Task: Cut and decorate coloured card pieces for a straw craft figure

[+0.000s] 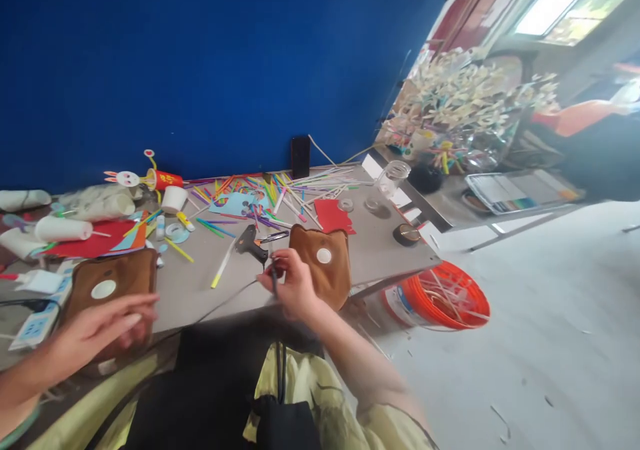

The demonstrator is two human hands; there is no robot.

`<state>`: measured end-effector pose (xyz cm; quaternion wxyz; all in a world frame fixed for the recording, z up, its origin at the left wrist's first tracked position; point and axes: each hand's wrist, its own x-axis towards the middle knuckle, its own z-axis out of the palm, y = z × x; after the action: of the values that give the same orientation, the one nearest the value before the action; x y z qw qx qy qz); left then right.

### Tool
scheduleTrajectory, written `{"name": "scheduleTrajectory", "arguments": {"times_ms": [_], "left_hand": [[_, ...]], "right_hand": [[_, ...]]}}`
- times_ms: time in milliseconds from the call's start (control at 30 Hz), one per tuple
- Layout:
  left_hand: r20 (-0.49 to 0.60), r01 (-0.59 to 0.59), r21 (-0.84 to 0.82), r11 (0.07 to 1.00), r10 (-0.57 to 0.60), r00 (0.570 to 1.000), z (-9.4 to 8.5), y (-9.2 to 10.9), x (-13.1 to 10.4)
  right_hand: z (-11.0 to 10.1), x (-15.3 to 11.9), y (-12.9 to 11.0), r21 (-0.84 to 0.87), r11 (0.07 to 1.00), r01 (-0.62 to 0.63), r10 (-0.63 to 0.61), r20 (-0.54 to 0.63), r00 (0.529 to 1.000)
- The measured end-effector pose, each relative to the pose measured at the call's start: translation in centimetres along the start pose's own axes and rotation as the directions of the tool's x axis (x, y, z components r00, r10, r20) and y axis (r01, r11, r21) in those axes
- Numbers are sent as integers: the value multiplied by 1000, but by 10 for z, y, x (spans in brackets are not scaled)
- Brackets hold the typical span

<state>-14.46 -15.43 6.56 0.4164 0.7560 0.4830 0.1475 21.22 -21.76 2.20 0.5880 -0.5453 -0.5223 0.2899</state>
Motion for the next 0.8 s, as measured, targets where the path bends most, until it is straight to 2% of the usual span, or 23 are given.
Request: {"name": "scheduleTrajectory", "arguments": {"times_ms": [67, 100, 167, 267, 367, 433, 467, 533, 567, 633, 667, 700, 733, 800], "left_hand": [[128, -110, -152, 982, 130, 983, 23, 18, 24], [149, -179, -165, 970, 204, 967, 37, 29, 35], [87, -252, -157, 955, 268, 960, 64, 52, 53], [4, -223, -244, 944, 231, 973, 93, 73, 65], [-54, -250, -291, 923, 245, 968, 102, 75, 66], [-136, -299, -280, 912, 270, 953, 99, 71, 65], [-180, -323, -259, 910, 283, 942, 95, 70, 65], [-224, -353, -166, 921, 313, 923, 83, 66, 65], [-213, -358, -98, 929, 332, 919, 75, 64, 66], [-158, -316, 122, 941, 333, 930, 60, 54, 72], [-153, -294, 266, 918, 342, 927, 52, 46, 76], [-158, -271, 397, 877, 356, 921, 46, 36, 82], [-178, -231, 505, 832, 362, 915, 41, 25, 87], [-138, -161, 673, 722, 337, 931, 36, 0, 96]], "right_hand": [[34, 2, -10, -24, 999, 27, -22, 205, 979], [48, 2, -14, -67, 997, 48, -25, 308, 951], [66, 1, -21, -182, 977, 110, -17, 448, 894], [72, 0, -22, -241, 963, 120, 18, 499, 866], [62, -4, -16, -3, 1000, -1, 2, 524, 852], [52, -8, -10, 200, 974, -110, -3, 491, 871], [46, -9, -7, 275, 948, -159, 22, 444, 896], [29, -5, 0, 348, 915, -205, 117, 258, 959], [17, 0, 5, 353, 914, -200, 162, 134, 978], [-18, 20, 17, 239, 967, -89, 131, -166, 977], [-40, 34, 25, 150, 988, -27, 74, -317, 946], [-65, 50, 33, 58, 998, 11, 17, -454, 891], [-90, 67, 42, -41, 999, 9, -32, -591, 806], [-141, 100, 59, -179, 977, -113, -60, -745, 664]]}}
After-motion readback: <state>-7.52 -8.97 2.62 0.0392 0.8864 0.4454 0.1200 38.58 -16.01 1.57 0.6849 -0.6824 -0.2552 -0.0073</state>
